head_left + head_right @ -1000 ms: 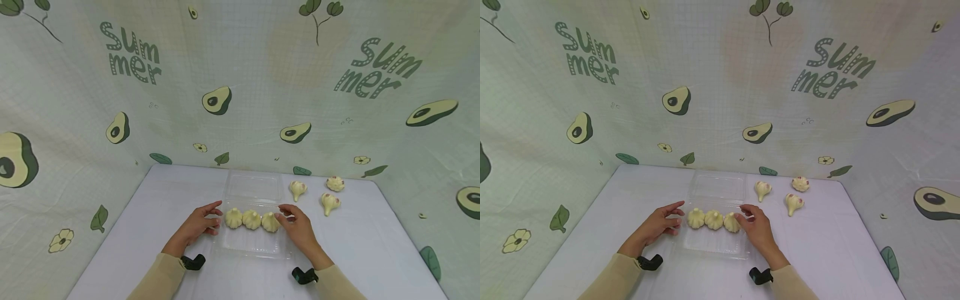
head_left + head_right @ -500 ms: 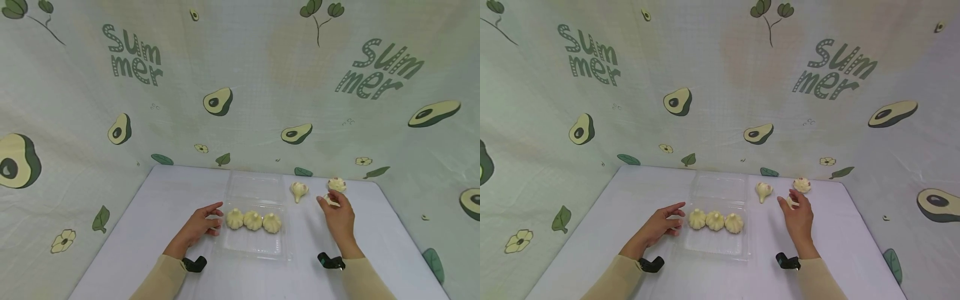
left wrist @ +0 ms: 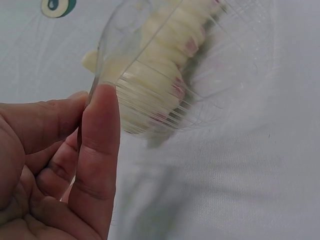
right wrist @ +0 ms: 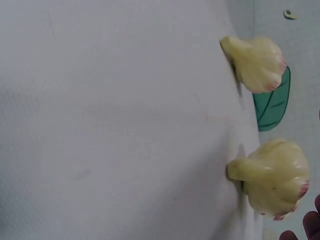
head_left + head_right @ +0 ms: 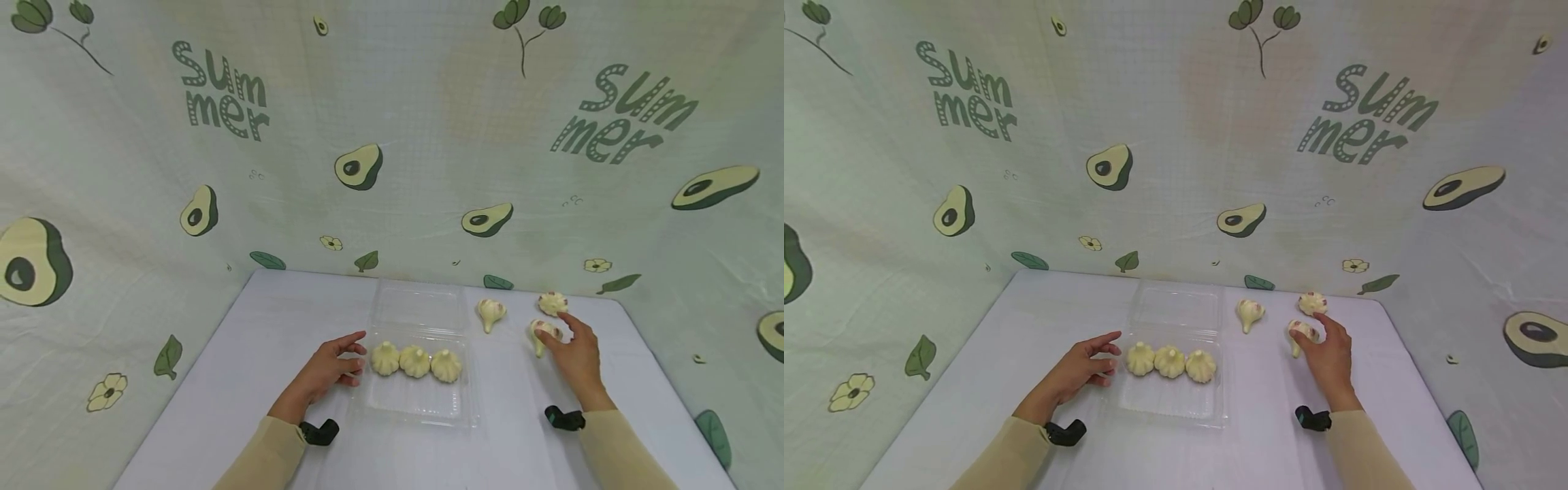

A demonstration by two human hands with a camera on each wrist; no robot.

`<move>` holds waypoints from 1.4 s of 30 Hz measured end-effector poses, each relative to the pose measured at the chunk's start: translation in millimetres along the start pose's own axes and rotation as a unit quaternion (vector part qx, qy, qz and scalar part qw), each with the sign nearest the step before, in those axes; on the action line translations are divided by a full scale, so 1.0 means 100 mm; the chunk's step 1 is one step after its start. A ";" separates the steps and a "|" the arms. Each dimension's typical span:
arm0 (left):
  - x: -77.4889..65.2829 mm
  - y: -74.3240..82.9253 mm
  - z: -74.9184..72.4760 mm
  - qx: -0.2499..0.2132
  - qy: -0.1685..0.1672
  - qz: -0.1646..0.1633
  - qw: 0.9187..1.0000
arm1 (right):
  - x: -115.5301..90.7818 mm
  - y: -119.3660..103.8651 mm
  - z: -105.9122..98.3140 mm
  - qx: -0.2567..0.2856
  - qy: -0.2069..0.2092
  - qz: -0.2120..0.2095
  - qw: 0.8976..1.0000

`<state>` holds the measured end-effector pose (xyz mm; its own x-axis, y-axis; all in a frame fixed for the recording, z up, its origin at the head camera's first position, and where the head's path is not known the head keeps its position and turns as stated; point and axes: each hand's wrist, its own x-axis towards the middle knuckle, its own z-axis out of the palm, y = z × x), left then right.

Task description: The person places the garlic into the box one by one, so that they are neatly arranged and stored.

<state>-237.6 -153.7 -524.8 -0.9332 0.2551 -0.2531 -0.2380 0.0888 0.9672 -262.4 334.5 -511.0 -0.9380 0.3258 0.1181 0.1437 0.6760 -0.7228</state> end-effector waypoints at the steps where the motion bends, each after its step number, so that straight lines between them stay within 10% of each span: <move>1: 0.00 0.00 0.00 -0.001 -0.001 0.000 1.000 | 0.02 0.03 0.01 -0.003 -0.013 0.006 1.000; 42: -0.02 0.01 0.01 -0.006 -0.002 -0.005 1.000 | 0.01 0.04 0.15 0.055 -0.068 0.008 0.996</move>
<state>-236.0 -153.1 -523.9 -0.9293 0.2588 -0.2636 -0.2513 0.0802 0.9646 -267.1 327.7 -524.2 -0.9710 0.2386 0.0182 0.1306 0.5921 -0.7952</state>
